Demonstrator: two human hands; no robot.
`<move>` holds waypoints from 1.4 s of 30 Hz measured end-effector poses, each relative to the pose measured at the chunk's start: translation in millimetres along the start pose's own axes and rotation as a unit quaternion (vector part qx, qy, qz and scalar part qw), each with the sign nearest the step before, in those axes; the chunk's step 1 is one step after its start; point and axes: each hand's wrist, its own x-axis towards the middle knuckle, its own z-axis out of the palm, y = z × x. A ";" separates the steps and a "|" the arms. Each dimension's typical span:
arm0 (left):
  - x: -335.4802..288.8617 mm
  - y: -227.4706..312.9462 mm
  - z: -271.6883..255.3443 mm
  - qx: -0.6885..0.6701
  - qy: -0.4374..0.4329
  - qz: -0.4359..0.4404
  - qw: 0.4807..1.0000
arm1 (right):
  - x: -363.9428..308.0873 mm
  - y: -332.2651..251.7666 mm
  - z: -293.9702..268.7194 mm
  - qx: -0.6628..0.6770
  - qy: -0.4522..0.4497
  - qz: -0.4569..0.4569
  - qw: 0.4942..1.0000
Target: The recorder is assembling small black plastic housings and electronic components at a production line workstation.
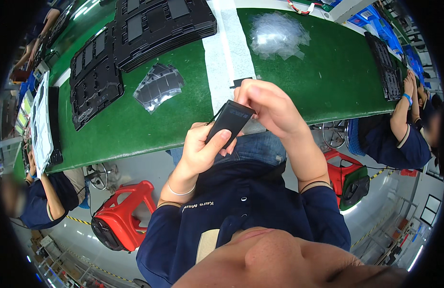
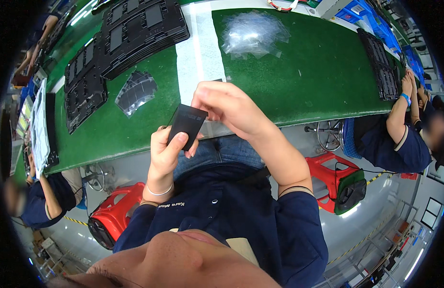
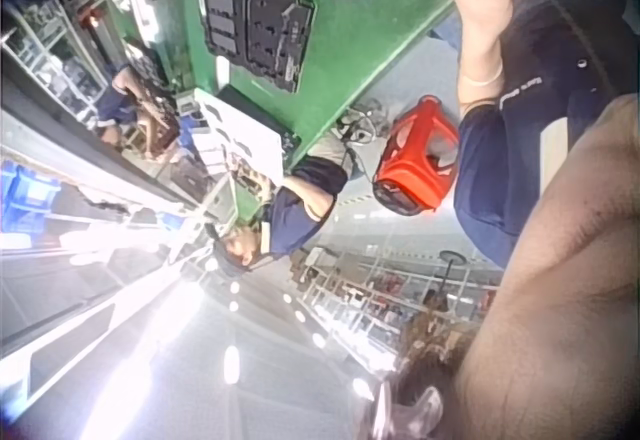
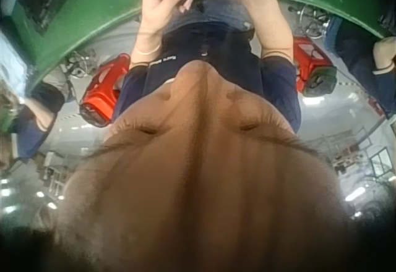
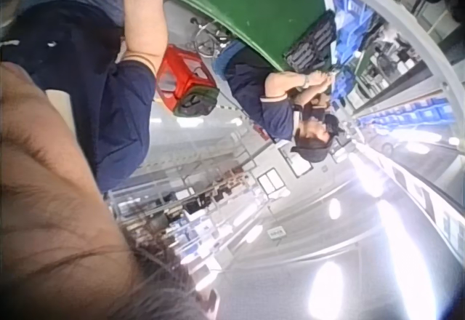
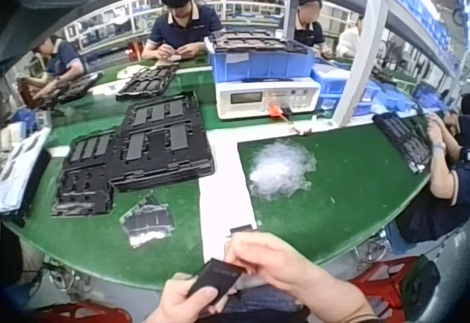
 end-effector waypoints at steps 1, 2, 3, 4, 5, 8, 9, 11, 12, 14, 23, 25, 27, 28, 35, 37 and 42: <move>0.2 1.5 -0.7 0.031 0.000 0.004 1.000 | 0.9 4.1 -2.5 -0.005 -0.021 0.018 1.000; 0.3 2.4 -1.5 0.032 -0.001 0.004 0.999 | 1.9 6.7 -3.2 -0.010 -0.041 0.035 0.998; 0.4 3.2 -2.3 0.041 0.003 0.004 0.999 | 2.2 10.3 0.6 -0.002 -0.014 0.007 1.000; -0.7 4.3 -3.3 0.051 0.010 0.004 0.999 | 1.4 10.5 2.9 -0.001 -0.016 0.007 1.000; -1.8 5.4 -3.4 0.053 0.011 0.004 0.999 | 0.7 9.1 5.1 -0.167 0.010 -0.099 0.981; -3.6 5.6 -0.4 0.063 0.030 -0.016 0.997 | 3.4 4.7 6.9 -0.416 0.049 -0.273 0.866; -3.8 2.9 1.7 0.057 0.041 -0.008 0.998 | 4.1 4.2 6.8 -0.499 0.059 -0.338 0.795; -3.4 2.7 6.9 0.033 0.053 -0.005 0.998 | 3.7 5.7 5.3 -0.426 0.059 -0.303 0.850; -2.9 1.8 9.2 0.035 0.051 -0.006 0.998 | 3.1 6.3 4.8 -0.348 0.055 -0.264 0.898; -3.2 -2.7 12.0 -0.011 0.072 0.030 0.997 | 2.0 1.8 7.3 -0.245 0.050 -0.192 0.949; -0.1 -9.0 17.1 -0.030 0.079 0.049 0.995 | 1.8 0.3 7.2 -0.311 0.039 -0.191 0.930; -0.4 -8.5 16.5 -0.111 0.055 0.038 0.992 | 3.0 2.0 5.6 -0.268 0.042 -0.170 0.947; -1.1 -8.1 16.1 -0.098 0.059 0.031 0.993 | 5.1 -1.5 9.8 -0.246 0.027 -0.162 0.955; -1.2 -7.9 16.3 -0.088 0.059 0.024 0.994 | 5.5 -3.8 12.1 -0.224 0.015 -0.154 0.962; -3.5 1.3 16.3 0.039 0.040 0.003 0.998 | 14.0 -12.3 11.3 -0.192 -0.018 -0.002 0.981; -3.9 3.2 15.1 0.016 0.033 -0.032 0.999 | 15.0 -10.1 9.0 -0.295 -0.012 -0.047 0.954; 0.5 1.9 13.3 0.017 0.051 -0.033 0.998 | 18.9 -10.0 10.1 -0.455 0.010 -0.248 0.855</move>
